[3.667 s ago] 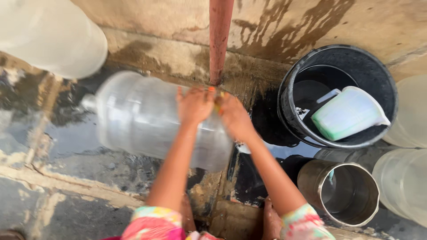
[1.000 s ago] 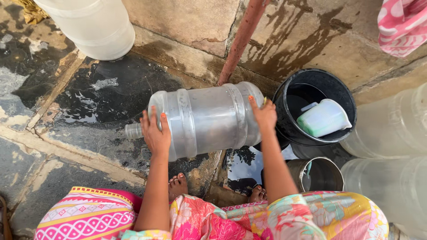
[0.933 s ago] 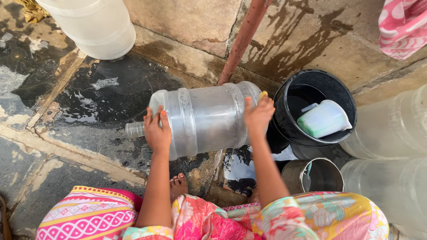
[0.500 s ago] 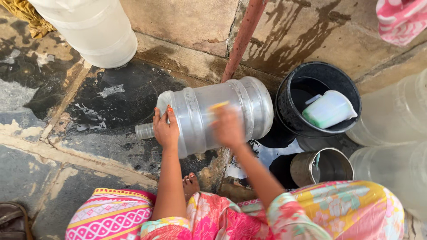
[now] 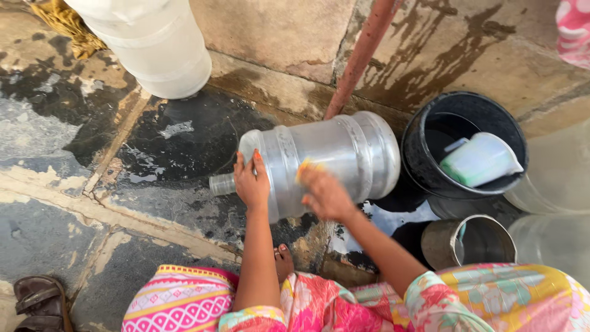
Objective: The person scrubs the exterior of a large plastic water jug using a yellow sponge and then shakes the jug by hand.
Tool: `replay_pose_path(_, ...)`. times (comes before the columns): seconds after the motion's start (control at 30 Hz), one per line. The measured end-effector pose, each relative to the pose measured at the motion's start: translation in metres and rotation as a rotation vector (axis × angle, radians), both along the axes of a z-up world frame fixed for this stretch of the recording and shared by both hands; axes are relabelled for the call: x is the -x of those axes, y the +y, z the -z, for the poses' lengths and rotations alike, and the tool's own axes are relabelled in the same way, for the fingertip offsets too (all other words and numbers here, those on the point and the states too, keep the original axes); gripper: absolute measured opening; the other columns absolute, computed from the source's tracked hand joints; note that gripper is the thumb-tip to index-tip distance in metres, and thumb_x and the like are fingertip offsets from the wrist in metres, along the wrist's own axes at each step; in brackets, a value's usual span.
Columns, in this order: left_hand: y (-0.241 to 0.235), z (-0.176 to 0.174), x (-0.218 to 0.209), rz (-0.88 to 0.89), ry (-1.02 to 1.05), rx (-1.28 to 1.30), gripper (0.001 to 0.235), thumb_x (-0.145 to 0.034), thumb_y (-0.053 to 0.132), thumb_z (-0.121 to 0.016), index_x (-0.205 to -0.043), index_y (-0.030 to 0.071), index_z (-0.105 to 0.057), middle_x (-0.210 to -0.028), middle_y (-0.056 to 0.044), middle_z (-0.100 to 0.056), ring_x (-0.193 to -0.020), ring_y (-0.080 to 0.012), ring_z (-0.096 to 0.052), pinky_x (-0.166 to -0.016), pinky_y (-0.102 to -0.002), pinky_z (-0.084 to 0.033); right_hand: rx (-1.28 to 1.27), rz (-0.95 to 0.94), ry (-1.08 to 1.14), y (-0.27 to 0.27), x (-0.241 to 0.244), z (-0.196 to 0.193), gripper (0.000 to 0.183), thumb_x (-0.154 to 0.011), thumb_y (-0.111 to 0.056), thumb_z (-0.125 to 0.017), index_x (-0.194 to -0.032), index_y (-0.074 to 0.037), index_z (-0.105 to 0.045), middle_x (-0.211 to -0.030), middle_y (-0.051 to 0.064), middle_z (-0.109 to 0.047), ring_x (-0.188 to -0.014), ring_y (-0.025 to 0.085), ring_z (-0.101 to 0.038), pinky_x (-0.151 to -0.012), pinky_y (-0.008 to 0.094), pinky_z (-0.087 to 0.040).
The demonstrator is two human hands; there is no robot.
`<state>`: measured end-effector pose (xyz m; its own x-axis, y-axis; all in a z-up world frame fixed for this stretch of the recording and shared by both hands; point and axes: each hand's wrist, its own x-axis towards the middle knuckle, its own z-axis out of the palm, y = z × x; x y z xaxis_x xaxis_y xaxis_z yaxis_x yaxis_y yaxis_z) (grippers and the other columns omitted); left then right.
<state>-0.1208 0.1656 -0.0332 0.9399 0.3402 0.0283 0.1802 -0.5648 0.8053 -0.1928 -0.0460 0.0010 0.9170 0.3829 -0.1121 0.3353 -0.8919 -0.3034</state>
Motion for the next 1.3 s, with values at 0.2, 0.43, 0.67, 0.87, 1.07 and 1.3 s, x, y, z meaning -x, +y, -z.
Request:
replay_pose_path(0.2,0.0,-0.003,0.001,-0.022,0.049,-0.001,0.048,-0.102,0.053,-0.04,-0.128,0.03,-0.073,-0.158,-0.007,-0.047,-0.145,-0.0383,-0.042,-0.107,-0.051,-0.045,0.157,0.46,0.058,-0.021,-0.155,-0.03,0.093,-0.1,-0.076,-0.012,-0.146,-0.007,-0.055,-0.149,0.022,-0.052,-0.146,0.037,-0.041,-0.123,0.053,-0.021)
replay_pose_path(0.43,-0.001,-0.002,0.002,-0.056,0.01,0.005,0.052,-0.103,0.053,-0.036,-0.125,0.028,-0.076,-0.155,-0.01,-0.051,-0.141,-0.0408,-0.045,-0.109,-0.048,-0.045,-0.122,0.179,0.001,0.079,-0.149,-0.003,0.067,-0.102,-0.053,-0.026,-0.143,-0.01,-0.057,-0.149,0.015,-0.056,-0.143,0.032,-0.045,-0.118,0.048,-0.033)
replay_pose_path(0.67,0.005,0.001,0.001,-0.028,-0.047,0.092,0.06,-0.106,0.054,-0.028,-0.129,0.021,-0.073,-0.156,-0.013,-0.049,-0.142,-0.039,-0.045,-0.111,-0.048,-0.04,0.054,-0.355,-0.162,0.028,-0.008,-0.022,0.073,-0.103,-0.051,-0.041,-0.158,-0.005,-0.032,-0.164,0.019,-0.031,-0.153,0.036,-0.025,-0.124,0.051,-0.015)
replay_pose_path(0.87,0.008,0.011,-0.006,-0.026,-0.024,0.116,0.053,-0.101,0.056,-0.051,-0.124,0.013,-0.072,-0.159,-0.013,-0.05,-0.142,-0.0336,-0.051,-0.111,-0.042,-0.044,0.041,0.37,-0.264,-0.122,-0.015,-0.043,0.079,-0.1,-0.058,-0.047,-0.152,0.001,-0.041,-0.157,0.021,-0.044,-0.147,0.037,-0.037,-0.124,0.047,-0.028)
replay_pose_path(1.07,0.027,0.021,-0.018,0.136,-0.274,0.229,0.061,-0.083,0.037,-0.078,-0.134,0.005,-0.068,-0.153,-0.027,-0.044,-0.14,-0.0389,-0.044,-0.111,-0.046,-0.036,-0.454,1.015,-0.313,-0.179,0.008,0.064,0.076,-0.094,-0.055,-0.065,-0.145,-0.002,-0.051,-0.148,0.025,-0.051,-0.137,0.038,-0.046,-0.116,0.046,-0.033)
replay_pose_path(1.3,0.011,0.016,0.04,-0.337,0.069,0.598,0.069,-0.095,0.052,-0.059,-0.148,0.009,-0.051,-0.153,-0.021,-0.052,-0.135,-0.0361,-0.056,-0.112,-0.046,-0.044,-1.275,1.008,0.04,-0.185,0.018,0.092,0.07,-0.089,-0.05,-0.071,-0.14,-0.004,-0.055,-0.13,0.014,-0.066,-0.119,0.022,-0.06,-0.104,0.036,-0.045)
